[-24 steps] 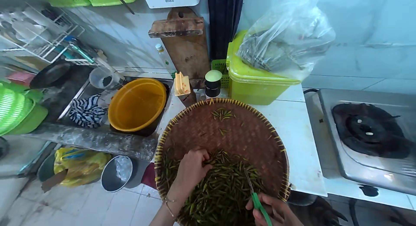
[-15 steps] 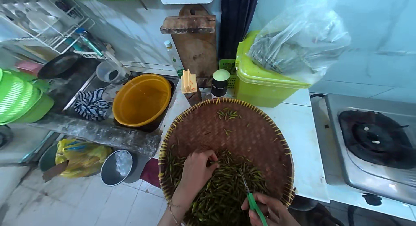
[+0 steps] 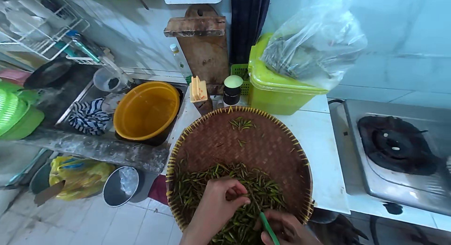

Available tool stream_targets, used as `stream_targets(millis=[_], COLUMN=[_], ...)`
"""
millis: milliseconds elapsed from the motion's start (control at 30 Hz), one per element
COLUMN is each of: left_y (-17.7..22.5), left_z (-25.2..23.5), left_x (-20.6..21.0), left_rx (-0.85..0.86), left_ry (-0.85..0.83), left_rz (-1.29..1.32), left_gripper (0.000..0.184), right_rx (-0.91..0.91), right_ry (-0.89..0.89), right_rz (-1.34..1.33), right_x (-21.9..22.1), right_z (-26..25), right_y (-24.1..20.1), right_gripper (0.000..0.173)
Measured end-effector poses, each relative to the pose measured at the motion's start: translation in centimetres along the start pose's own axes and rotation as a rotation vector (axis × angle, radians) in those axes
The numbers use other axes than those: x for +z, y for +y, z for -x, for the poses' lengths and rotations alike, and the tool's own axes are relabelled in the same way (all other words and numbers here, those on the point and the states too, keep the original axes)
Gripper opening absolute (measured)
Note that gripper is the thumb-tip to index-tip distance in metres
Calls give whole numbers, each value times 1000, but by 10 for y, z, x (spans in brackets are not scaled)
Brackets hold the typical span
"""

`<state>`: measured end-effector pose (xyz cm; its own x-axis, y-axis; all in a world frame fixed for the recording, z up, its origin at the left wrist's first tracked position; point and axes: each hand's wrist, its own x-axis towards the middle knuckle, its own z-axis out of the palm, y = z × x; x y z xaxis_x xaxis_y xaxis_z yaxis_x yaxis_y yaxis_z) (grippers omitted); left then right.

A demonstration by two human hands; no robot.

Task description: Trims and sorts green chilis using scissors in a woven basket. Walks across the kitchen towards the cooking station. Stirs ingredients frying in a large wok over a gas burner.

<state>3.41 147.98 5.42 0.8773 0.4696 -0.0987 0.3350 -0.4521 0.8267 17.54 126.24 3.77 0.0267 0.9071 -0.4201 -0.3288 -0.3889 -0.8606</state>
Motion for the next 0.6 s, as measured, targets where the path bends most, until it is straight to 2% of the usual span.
stream_targets(millis=[133,233,333,433,600], left_y=[1,5,6,5,-22], left_z=[-7,-35,-85,-129,-192], left_x=[-2,-14,-29,-34,-20], left_rx=[-11,-57,-75,-12,-45], left_ry=[-79,-136,-29,117,135], left_rz=[24,11,-64,-156,-368], left_gripper=[19,21,17,18,27], right_rx=[4,-2,19,47,49], right_ry=[30,82,137,151,187], right_rz=[-16,-80,-123,-120,-83], right_x=[-3,-5,-5,-4,-5], right_z=[3,5,7,9,18], right_y=[4,6,6,6,6], right_gripper=[27,27,27,28,31])
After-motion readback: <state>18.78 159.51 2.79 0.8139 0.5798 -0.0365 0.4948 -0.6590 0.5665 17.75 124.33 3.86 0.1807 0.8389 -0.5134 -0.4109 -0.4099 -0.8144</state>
